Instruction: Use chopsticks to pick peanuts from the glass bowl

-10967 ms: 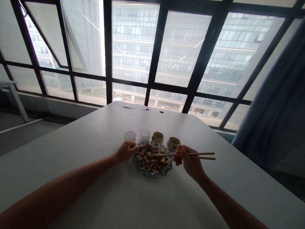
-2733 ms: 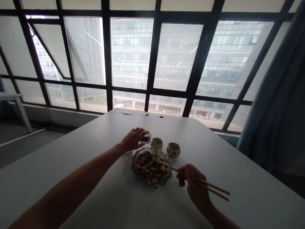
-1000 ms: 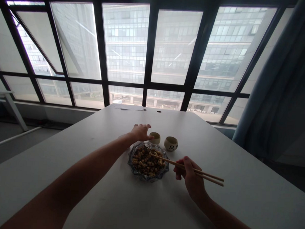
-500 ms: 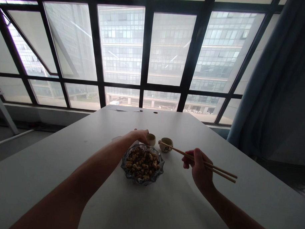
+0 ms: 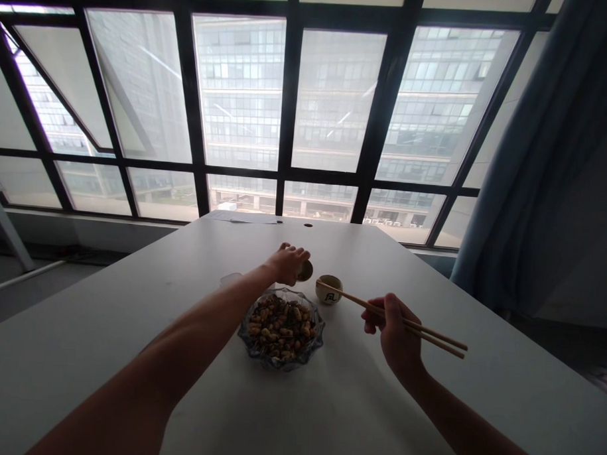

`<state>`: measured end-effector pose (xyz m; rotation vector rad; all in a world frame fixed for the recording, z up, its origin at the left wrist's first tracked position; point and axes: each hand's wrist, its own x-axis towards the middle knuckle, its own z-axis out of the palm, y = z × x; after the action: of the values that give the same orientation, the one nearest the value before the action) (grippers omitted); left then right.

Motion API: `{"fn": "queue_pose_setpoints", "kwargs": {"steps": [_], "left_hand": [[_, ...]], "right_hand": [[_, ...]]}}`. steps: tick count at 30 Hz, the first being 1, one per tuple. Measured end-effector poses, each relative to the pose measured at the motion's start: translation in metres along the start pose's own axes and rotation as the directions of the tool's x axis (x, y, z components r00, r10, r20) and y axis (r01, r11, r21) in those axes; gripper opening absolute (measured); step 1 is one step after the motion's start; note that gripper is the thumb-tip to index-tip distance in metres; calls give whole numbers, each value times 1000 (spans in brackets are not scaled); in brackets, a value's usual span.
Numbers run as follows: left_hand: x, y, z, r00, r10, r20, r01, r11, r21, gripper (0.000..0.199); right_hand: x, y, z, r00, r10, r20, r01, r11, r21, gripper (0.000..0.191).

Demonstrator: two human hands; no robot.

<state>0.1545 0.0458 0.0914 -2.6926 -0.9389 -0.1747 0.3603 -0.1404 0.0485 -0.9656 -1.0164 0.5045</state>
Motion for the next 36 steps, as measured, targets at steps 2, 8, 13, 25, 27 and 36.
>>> {"fn": "queue_pose_setpoints", "kwargs": {"steps": [2, 8, 13, 25, 27, 36], "left_hand": [[0, -2, -1, 998, 43, -53, -41, 999, 27, 74], [-1, -1, -2, 997, 59, -55, -60, 998, -1, 73], [2, 3, -4, 978, -179, 110, 194, 970, -147, 82], [4, -5, -11, 878, -180, 444, 351, 873, -340, 84], [-4, -12, -16, 890, -154, 429, 335, 859, -386, 83], [-92, -35, -5, 850, -440, -289, 339, 878, -338, 40]], "right_hand": [[0, -1, 0, 1000, -5, 6, 5, 1000, -8, 52], [-2, -3, 1, 1000, -8, 14, 8, 1000, -3, 52], [-3, 2, 2, 999, 4, 32, -4, 1000, -2, 52], [-2, 10, 11, 997, -60, 42, 63, 995, -82, 52], [3, 11, 17, 995, -76, 58, 82, 992, -99, 52], [35, 20, 53, 986, -4, 165, 24, 993, -118, 60]]}}
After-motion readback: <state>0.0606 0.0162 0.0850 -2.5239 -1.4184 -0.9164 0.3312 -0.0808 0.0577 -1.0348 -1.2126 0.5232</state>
